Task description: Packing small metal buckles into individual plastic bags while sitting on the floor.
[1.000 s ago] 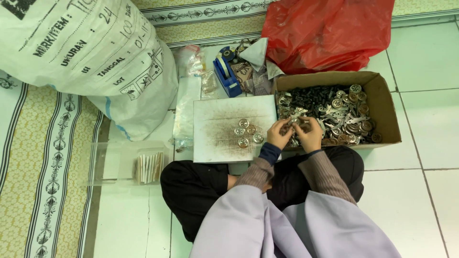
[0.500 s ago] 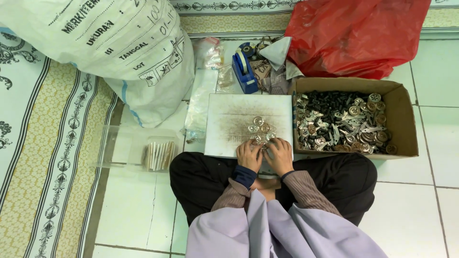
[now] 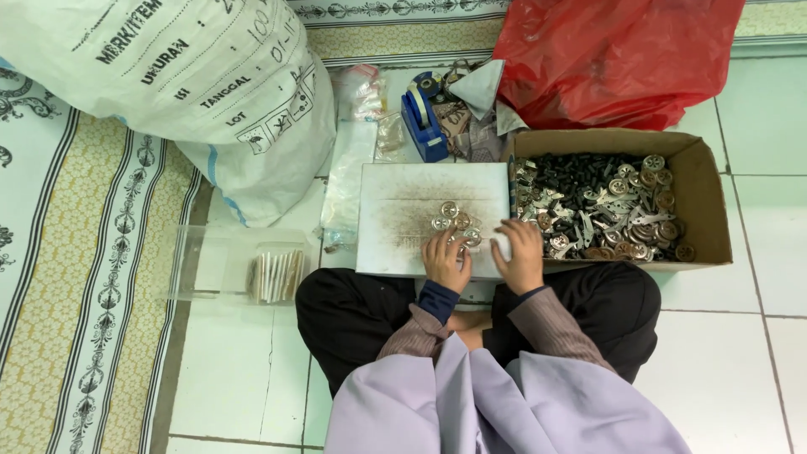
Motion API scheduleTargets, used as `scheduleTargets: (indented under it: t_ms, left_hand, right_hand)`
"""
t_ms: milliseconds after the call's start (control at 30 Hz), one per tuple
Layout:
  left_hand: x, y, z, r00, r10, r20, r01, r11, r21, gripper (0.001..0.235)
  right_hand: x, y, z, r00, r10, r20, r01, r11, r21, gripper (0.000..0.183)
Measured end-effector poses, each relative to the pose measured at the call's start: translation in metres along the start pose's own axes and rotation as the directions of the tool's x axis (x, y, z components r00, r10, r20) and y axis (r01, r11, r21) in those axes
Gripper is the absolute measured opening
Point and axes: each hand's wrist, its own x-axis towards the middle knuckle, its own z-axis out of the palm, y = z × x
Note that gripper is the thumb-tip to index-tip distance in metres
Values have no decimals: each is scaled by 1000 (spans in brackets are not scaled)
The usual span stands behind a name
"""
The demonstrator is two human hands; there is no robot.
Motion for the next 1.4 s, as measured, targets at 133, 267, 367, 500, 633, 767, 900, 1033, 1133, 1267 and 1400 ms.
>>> scheduleTargets:
  t_ms: [133, 267, 367, 500, 633, 767, 900, 1033, 1133, 1267, 1400]
  left_hand:
    - [32, 25, 51, 999, 39, 8, -37, 986, -165, 30]
    - [52, 56, 131, 961, 122, 247, -2, 900, -436, 34]
    - [59, 82, 182, 823, 153, 546, 59, 934, -351, 37]
    - [54, 103, 190, 619, 56, 783, -66, 998, -19, 28]
    - [23, 104, 197, 779, -44, 626, -197, 930, 311, 14]
    - [22, 102, 198, 732, -55, 679, -180, 946, 270, 14]
    - [55, 115, 159, 718, -39, 695, -126, 975, 185, 20]
    - [41, 96, 189, 712, -48, 701, 15, 998, 53, 35]
    - [42, 91, 186, 746, 37, 665, 66, 990, -129, 58]
    - [50, 97, 162, 862, 55, 503, 167, 908, -384, 51]
    - [49, 96, 158, 907, -90, 412, 325, 772, -546, 43]
  right_hand:
    - [24, 75, -35, 981, 190, -21, -191, 981, -19, 22]
    - [-2, 195, -11, 852, 488, 191, -478, 873, -97, 32]
    - [-25, 236, 12, 715, 601, 357, -617, 782, -82, 32]
    - [-17, 231, 32, 653, 577, 490, -576, 799, -174, 40]
    - [-6, 194, 26, 537, 558, 632, -563, 796, -224, 43]
    - [2, 175, 11, 506, 534, 677, -589, 788, -182, 50]
    - [1, 196, 28, 571, 546, 613, -651, 756, -66, 47]
    - [1, 201, 19, 618, 563, 549, -717, 690, 99, 41]
    - [12, 185, 6, 679, 555, 481, -728, 592, 345, 29]
    - [16, 172, -7, 653, 598, 465, -716, 289, 636, 23]
    - [23, 138, -27, 649, 646, 402, -656, 208, 725, 13]
